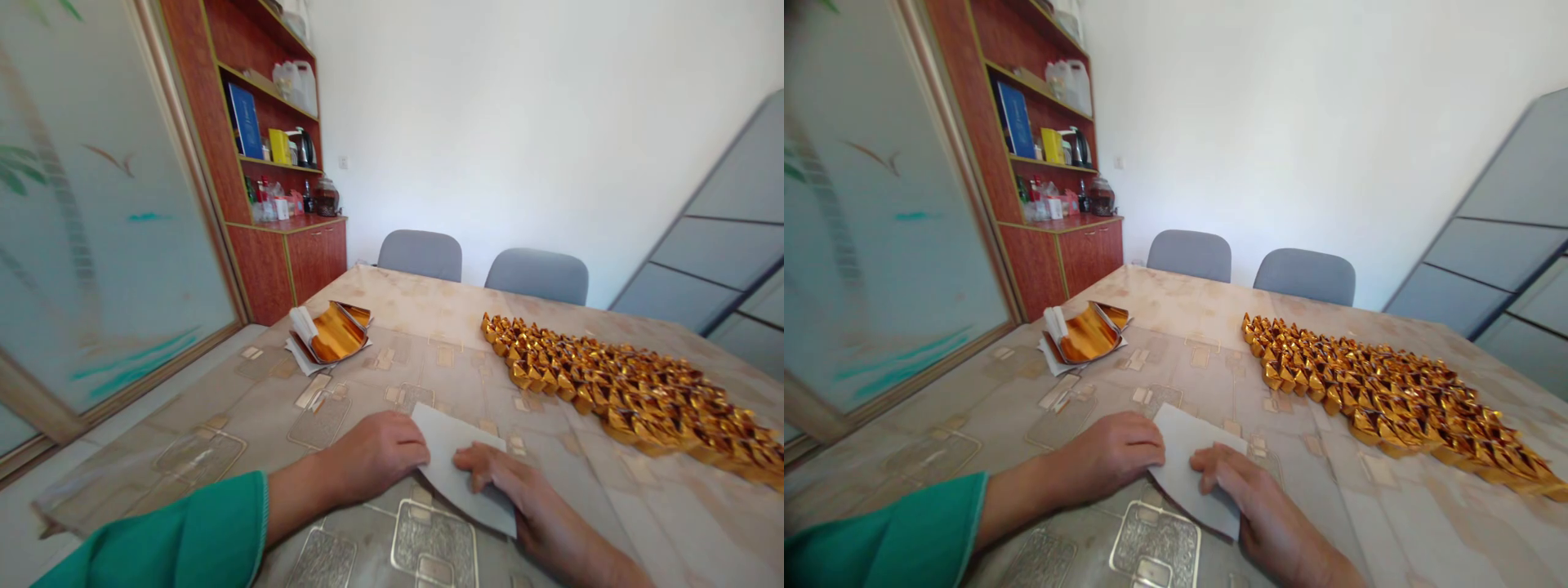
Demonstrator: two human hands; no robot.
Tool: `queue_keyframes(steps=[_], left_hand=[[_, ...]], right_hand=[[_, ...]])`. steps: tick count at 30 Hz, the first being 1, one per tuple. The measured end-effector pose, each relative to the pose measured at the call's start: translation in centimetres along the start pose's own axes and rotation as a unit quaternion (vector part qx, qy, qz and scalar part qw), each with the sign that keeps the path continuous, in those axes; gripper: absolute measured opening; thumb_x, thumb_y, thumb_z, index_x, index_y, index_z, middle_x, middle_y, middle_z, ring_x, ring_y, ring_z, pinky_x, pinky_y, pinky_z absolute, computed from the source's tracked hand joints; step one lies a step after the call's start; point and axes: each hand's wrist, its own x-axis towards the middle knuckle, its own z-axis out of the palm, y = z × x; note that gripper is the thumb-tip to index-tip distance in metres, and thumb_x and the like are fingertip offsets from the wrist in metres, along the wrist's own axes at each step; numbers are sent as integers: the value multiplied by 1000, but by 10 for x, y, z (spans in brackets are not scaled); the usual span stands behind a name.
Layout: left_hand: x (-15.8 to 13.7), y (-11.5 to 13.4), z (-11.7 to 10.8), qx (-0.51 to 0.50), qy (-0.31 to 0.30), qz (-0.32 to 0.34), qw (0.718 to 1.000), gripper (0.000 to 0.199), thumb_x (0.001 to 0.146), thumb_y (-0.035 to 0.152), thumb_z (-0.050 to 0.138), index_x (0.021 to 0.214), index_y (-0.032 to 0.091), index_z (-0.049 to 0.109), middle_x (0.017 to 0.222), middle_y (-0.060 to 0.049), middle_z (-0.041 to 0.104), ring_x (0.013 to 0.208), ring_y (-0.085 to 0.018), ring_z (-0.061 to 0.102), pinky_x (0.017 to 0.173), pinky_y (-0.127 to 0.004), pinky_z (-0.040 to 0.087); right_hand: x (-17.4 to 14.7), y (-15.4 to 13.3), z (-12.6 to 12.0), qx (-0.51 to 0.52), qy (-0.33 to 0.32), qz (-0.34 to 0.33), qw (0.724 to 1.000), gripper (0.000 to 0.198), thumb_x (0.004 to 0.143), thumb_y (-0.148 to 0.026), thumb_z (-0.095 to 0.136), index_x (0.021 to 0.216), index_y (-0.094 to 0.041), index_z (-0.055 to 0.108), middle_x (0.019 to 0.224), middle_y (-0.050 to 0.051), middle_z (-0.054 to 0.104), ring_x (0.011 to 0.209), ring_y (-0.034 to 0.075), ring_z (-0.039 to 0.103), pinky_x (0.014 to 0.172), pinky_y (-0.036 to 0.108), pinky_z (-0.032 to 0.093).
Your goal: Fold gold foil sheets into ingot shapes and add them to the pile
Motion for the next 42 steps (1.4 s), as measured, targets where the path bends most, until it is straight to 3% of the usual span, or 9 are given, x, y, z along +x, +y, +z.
queue_keyframes(steps=[3, 6, 12, 19, 25, 29, 32, 35, 42], left_hand=[[-7, 8, -5, 29, -7, -12, 999, 24, 99, 21, 44, 89, 19, 65, 82, -3, 68, 74, -17, 61, 67, -27, 46], [-16, 18, -9, -2, -10, -55, 998, 25, 100, 22, 41, 87, 19, 62, 80, -2, 66, 69, -15, 59, 61, -25, 42], [-18, 24, -8, -79, 15, -162, 984, 10, 96, 24, 51, 103, 20, 57, 91, -2, 69, 79, -17, 64, 70, -26, 47], [-10, 19, -1, -98, 22, -208, 973, 18, 95, 24, 50, 112, 22, 57, 102, -4, 72, 88, -19, 69, 79, -29, 53], [-4, 16, -3, -78, 30, -179, 980, 24, 97, 19, 46, 119, 20, 55, 131, -9, 63, 115, -20, 62, 96, -33, 52], [-3, 18, -5, 13, 14, -161, 987, 23, 99, 21, 42, 112, 17, 61, 136, -12, 59, 110, -25, 63, 93, -42, 54], [-5, 26, -5, 57, 9, -106, 993, 29, 99, 27, 44, 121, 15, 60, 146, -14, 50, 121, -30, 56, 105, -54, 42], [-7, 36, -5, 2, -35, -45, 998, 52, 98, 41, 48, 141, 12, 45, 150, -13, 46, 138, -29, 41, 118, -49, 28], [-16, 38, 8, -69, -95, -57, 991, 76, 94, 58, 47, 152, 11, 29, 156, -16, 35, 146, -30, 29, 119, -49, 26]], right_hand=[[1, -10, -10, -6, -22, 23, 999, 32, 81, -2, 51, 104, -24, 54, 125, 8, 63, 123, 23, 55, 106, 42, 43], [3, -19, -17, 18, -39, 52, 998, 11, 89, -16, 55, 98, -23, 57, 114, 8, 66, 110, 22, 60, 96, 37, 50], [8, -19, -14, 37, 7, 108, 993, 24, 101, -30, 43, 96, -22, 65, 103, 6, 69, 99, 21, 64, 88, 33, 50], [18, -7, -6, 6, 65, 178, 982, 30, 101, -32, 42, 82, -22, 64, 78, 2, 66, 73, 17, 63, 65, 28, 50], [27, 3, 1, -70, 90, 166, 980, 26, 96, -28, 51, 74, -23, 63, 75, 2, 64, 72, 19, 61, 65, 30, 50], [28, 7, 5, -69, 85, 179, 978, 26, 96, -27, 51, 74, -22, 62, 77, 2, 63, 72, 18, 61, 65, 30, 49], [29, 8, 4, -74, 82, 181, 977, 23, 96, -26, 52, 75, -22, 63, 77, 2, 63, 72, 18, 61, 65, 30, 49], [30, 7, 2, -76, 81, 187, 976, 21, 95, -24, 54, 76, -22, 63, 77, 2, 64, 72, 18, 61, 65, 29, 48], [32, 5, 3, -104, 86, 201, 970, 19, 92, -23, 56, 75, -22, 63, 75, 2, 64, 70, 18, 61, 63, 28, 47]])
